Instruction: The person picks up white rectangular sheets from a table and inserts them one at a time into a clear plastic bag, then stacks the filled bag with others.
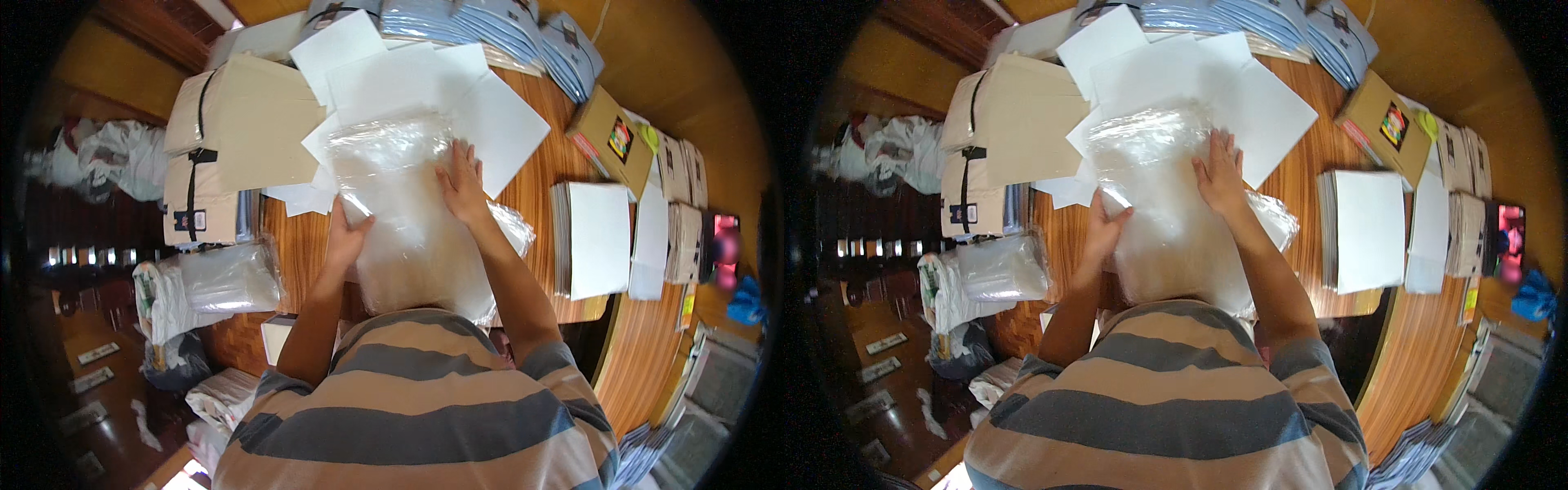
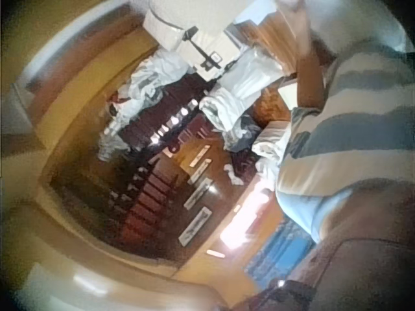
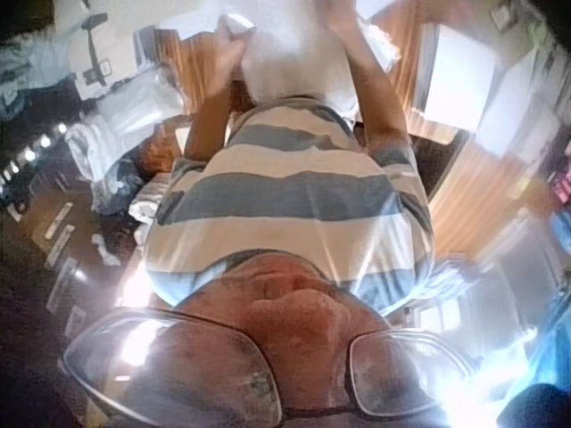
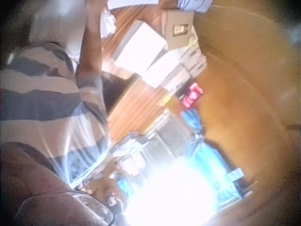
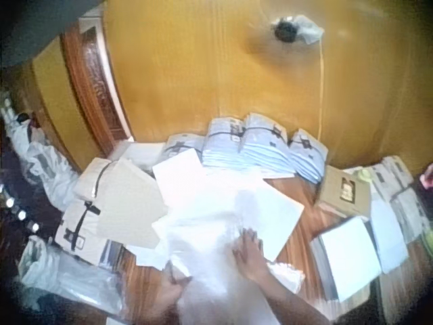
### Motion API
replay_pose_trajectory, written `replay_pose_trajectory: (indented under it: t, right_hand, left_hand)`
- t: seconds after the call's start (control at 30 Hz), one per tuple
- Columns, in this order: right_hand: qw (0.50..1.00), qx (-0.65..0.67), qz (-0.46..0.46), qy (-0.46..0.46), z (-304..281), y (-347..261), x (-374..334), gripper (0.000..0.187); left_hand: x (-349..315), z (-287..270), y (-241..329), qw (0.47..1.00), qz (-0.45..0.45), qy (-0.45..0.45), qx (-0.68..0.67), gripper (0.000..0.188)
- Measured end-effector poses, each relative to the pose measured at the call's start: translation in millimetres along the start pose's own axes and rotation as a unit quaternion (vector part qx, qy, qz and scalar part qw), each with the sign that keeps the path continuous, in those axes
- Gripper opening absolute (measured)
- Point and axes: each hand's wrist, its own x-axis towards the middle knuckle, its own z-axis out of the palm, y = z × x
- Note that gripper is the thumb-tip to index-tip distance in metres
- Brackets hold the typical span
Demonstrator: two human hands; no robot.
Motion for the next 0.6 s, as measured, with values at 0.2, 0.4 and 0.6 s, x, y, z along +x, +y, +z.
replay_pose_trajectory:
  t: [0.2, 0.4, 0.6]
  right_hand:
    - [0.983, 0.050, 0.075, 0.162, -67.9, -4.4, -100.1, 0.045]
    - [0.936, 0.093, 0.277, 0.199, -74.8, 47.4, -207.8, 0.042]
    - [0.929, 0.063, 0.318, 0.179, -78.0, 36.2, -205.4, 0.033]
  left_hand:
    - [-6.4, -9.4, -8.2, 0.995, -0.061, 0.046, -0.057, 0.061]
    - [-2.7, -7.8, 12.7, 0.993, -0.083, -0.011, -0.087, 0.057]
    - [1.2, -14.7, 2.5, 0.994, -0.056, -0.033, -0.093, 0.054]
